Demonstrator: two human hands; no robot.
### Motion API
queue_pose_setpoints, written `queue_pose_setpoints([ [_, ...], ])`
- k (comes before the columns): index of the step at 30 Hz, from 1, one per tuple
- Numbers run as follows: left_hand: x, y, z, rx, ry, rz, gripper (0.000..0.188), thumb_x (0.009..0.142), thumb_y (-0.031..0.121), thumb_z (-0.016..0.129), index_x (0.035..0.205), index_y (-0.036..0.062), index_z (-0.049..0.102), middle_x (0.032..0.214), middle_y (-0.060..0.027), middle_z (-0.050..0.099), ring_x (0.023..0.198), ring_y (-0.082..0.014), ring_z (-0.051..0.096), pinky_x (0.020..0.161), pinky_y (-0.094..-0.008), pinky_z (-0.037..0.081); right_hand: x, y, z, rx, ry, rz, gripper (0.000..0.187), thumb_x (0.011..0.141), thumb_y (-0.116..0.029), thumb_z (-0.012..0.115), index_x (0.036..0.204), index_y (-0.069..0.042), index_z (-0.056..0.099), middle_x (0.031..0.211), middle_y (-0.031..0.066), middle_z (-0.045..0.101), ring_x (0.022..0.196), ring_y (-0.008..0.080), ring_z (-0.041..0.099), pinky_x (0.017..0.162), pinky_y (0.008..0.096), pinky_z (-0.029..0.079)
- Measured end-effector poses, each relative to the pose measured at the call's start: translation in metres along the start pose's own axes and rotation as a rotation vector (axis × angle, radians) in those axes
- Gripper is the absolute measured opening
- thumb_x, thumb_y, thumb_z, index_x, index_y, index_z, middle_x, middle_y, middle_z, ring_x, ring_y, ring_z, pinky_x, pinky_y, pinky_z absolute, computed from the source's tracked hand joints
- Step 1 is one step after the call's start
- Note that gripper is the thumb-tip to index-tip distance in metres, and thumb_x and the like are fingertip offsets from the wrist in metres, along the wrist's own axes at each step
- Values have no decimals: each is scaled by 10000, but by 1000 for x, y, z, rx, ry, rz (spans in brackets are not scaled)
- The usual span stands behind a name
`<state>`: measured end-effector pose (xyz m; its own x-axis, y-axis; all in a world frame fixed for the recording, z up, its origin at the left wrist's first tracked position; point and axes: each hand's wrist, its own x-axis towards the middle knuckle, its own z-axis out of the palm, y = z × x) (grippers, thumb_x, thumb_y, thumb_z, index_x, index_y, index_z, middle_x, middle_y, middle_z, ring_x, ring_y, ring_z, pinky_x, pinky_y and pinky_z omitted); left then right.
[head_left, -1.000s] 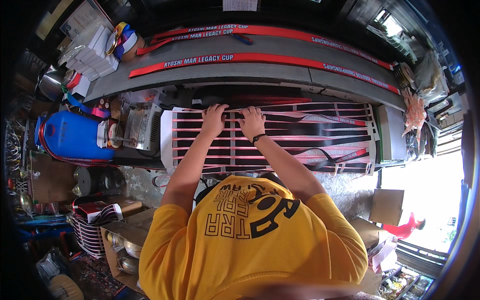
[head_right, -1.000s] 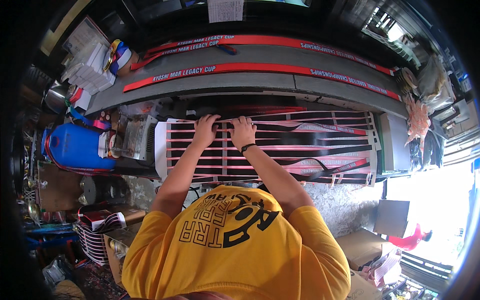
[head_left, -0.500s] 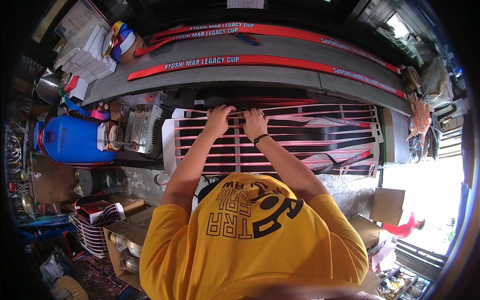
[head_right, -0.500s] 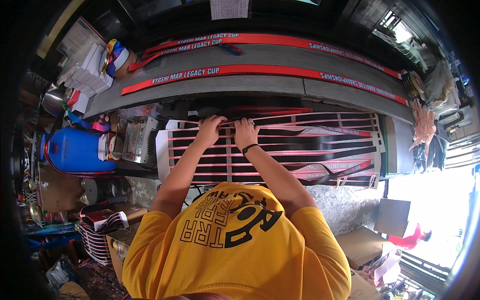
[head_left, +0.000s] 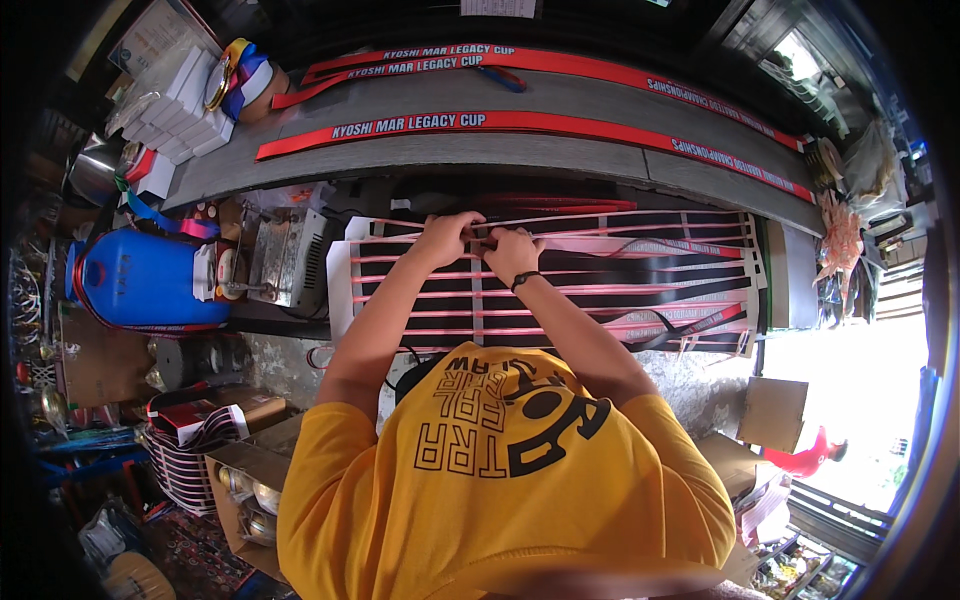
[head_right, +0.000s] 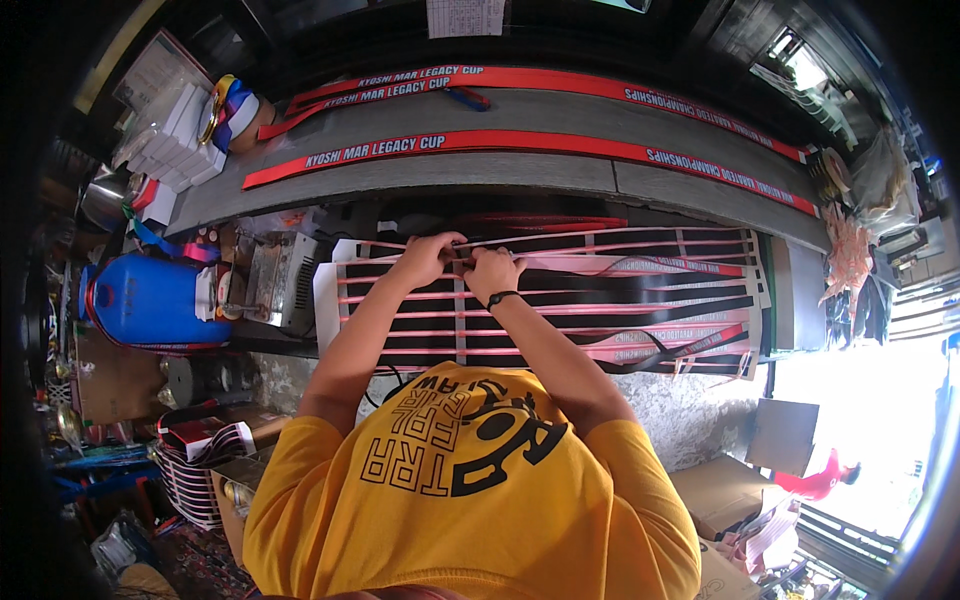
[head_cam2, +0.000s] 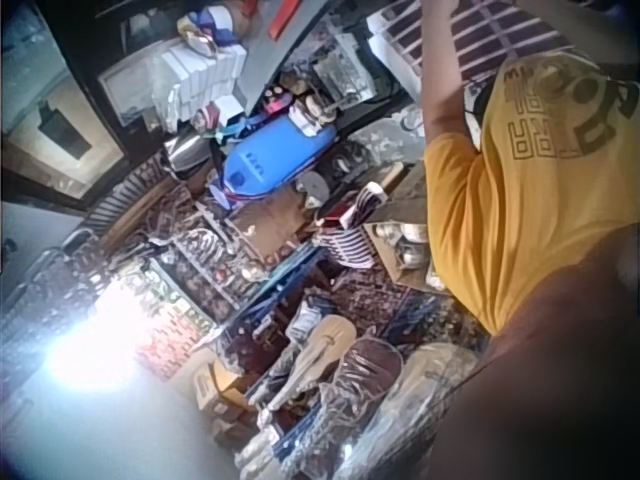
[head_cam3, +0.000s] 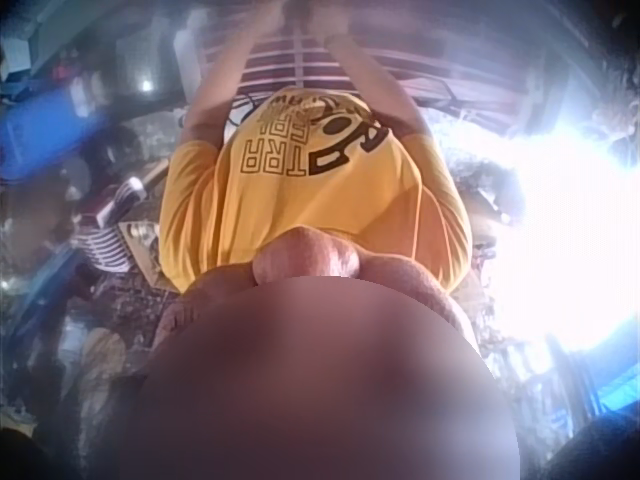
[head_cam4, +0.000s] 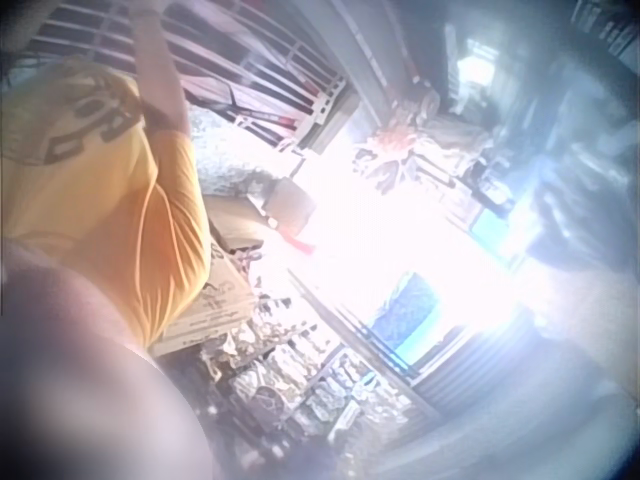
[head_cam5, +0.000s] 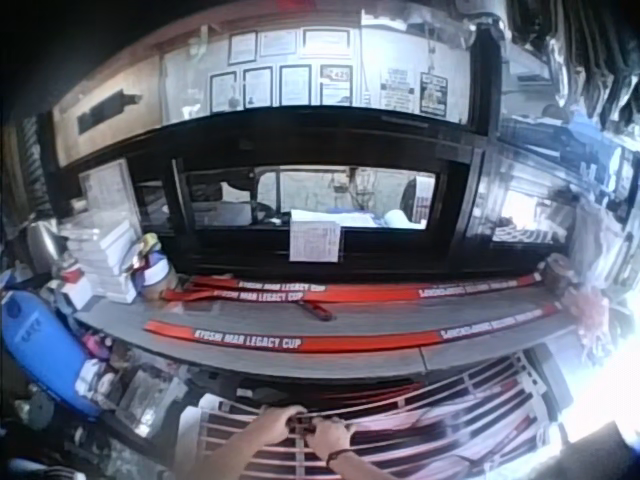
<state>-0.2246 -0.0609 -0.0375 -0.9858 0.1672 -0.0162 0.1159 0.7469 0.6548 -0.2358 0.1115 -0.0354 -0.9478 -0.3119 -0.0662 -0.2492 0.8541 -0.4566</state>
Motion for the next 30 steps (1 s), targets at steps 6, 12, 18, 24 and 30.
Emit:
queue_pose_setpoints([
  [6,16,-2,-3,-229,-142,-19,482,756,-58,623,1224,44,576,868,-119,718,795,-192,702,736,-299,515,-1,-3,3,23,32,2,117,728,-233,662,766,-136,715,834,57,692,984,261,612,855,550,375],
  [12,28,10,-12,-182,-220,-140,523,706,-7,714,1206,25,563,835,-120,710,762,-183,688,726,-316,515,-2,1,12,70,95,-14,167,735,-303,701,726,-136,719,831,19,687,988,245,600,848,549,368],
  [18,31,6,-6,-224,-179,-164,512,707,-2,708,1191,32,545,810,-129,702,744,-199,684,698,-328,517,-12,-1,12,5,268,-235,142,763,-275,687,707,-147,707,779,-6,642,935,221,574,780,522,366],
  [24,26,5,-2,-207,-102,-143,418,764,-35,637,1161,38,532,825,-114,692,780,-213,678,707,-337,514,-20,10,7,64,295,-372,71,766,-214,676,724,-168,708,811,-23,641,940,225,563,776,519,370],
  [30,9,16,-13,-112,93,132,281,803,-61,621,1064,41,606,869,-108,667,814,-228,658,759,-350,511,-7,23,9,102,177,-228,61,759,-194,685,779,-152,724,856,-36,676,963,242,572,817,510,392],
])
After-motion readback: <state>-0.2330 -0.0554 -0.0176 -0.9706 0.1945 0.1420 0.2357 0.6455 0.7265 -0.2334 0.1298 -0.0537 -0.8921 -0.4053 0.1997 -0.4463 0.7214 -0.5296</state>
